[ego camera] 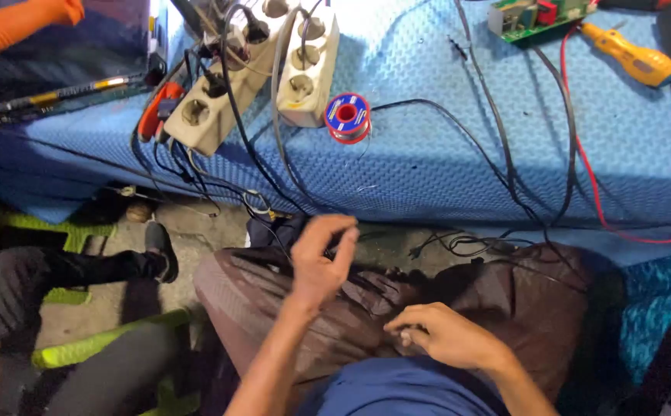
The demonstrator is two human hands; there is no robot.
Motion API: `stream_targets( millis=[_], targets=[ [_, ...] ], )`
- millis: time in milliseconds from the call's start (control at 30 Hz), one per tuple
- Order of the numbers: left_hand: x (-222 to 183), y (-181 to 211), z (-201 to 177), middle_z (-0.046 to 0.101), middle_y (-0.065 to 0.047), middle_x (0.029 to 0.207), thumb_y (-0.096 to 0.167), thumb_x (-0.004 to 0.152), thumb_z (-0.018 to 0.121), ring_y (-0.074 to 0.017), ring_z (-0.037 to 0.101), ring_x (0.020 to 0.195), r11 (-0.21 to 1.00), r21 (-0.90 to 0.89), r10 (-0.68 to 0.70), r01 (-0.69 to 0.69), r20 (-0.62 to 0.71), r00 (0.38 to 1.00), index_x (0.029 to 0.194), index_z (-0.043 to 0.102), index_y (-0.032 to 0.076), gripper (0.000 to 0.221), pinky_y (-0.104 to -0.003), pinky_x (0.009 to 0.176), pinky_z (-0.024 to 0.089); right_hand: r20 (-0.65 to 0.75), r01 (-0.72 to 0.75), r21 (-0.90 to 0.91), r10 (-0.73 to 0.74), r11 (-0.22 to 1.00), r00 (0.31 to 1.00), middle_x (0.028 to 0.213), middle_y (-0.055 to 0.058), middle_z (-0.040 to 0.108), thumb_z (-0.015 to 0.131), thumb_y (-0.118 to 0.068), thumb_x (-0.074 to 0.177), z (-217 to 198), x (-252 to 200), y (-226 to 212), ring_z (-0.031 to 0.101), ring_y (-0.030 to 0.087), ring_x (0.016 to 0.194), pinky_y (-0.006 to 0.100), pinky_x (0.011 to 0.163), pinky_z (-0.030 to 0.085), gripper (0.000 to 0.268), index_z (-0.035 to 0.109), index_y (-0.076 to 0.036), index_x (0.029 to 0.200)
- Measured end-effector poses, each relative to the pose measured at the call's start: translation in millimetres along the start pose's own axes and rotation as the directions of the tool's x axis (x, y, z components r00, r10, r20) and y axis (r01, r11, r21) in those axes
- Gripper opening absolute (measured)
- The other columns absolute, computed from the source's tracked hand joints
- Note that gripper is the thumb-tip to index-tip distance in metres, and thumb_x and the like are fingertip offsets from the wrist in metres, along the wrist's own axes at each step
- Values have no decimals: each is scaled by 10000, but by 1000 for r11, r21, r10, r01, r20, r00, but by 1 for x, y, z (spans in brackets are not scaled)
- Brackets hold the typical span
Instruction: Inspecting a circuit board and handling solder wire at a repair bench.
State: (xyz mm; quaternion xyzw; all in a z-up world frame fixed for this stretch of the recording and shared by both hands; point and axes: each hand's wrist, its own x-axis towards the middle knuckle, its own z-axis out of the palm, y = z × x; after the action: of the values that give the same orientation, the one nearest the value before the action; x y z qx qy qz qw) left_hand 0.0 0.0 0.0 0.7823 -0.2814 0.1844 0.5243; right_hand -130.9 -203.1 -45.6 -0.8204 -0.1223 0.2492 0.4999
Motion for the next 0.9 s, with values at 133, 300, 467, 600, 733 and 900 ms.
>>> stream_targets(
  millis=[133, 300, 467, 600, 733, 900],
  targets=[
    [87, 27, -38, 710, -121, 1259, 23, 989, 711, -319, 702, 1148, 915, 249, 298, -316, 107, 948, 1264, 642, 43, 284, -441, 1035, 520, -100, -244, 83, 251, 966, 963, 923, -10, 819, 643, -140, 914, 30, 11, 33, 775, 113, 870, 269, 804, 553, 172, 778, -105, 1013],
    [176, 32, -46, 586, -187, 1381, 106, 894, 759, -387, 484, 1197, 723, 356, 249, -592, 665, 704, 1439, 514, -11, 608, -534, 1050, 435, -53, -355, 108, 362, 929, 931, 1309, -30, 771, 614, -164, 941, 26, 10, 30, 694, 131, 1269, 269, 1073, 518, 359, 743, -166, 1275],
    [213, 21, -26, 550, -154, 1401, 112, 795, 716, -386, 440, 1266, 654, 358, 1, -666, 881, 474, 1516, 465, 83, 764, -560, 985, 402, -49, -404, 109, 411, 908, 910, 1278, -50, 786, 621, -215, 952, 30, 8, 40, 716, 116, 1234, 251, 1045, 524, 315, 768, -181, 1228],
    [228, 34, -21, 529, -132, 1376, -65, 735, 664, -335, 467, 1192, 675, 357, -170, -646, 927, 336, 1561, 416, 148, 888, -528, 1041, 366, -64, -384, 82, 389, 920, 919, 1225, -20, 800, 631, -223, 956, 28, 5, 41, 732, 154, 1191, 281, 1003, 551, 280, 777, -157, 1186],
    [233, 35, -26, 527, -128, 1397, -66, 817, 632, -314, 476, 1228, 737, 376, -215, -562, 918, 332, 1548, 434, 129, 782, -490, 1039, 395, -89, -379, 100, 388, 920, 917, 1230, -19, 798, 636, -206, 946, 30, 3, 43, 736, 152, 1188, 271, 1002, 553, 284, 773, -153, 1190],
    [230, 30, -40, 597, -157, 1282, 10, 823, 715, -346, 514, 1165, 803, 238, 14, -546, 909, 417, 1447, 537, 2, 649, -487, 870, 480, -112, -365, 88, 373, 927, 921, 1210, -2, 804, 652, -225, 941, 30, 5, 47, 754, 162, 1144, 288, 946, 555, 274, 767, -133, 1173]
  ],
)
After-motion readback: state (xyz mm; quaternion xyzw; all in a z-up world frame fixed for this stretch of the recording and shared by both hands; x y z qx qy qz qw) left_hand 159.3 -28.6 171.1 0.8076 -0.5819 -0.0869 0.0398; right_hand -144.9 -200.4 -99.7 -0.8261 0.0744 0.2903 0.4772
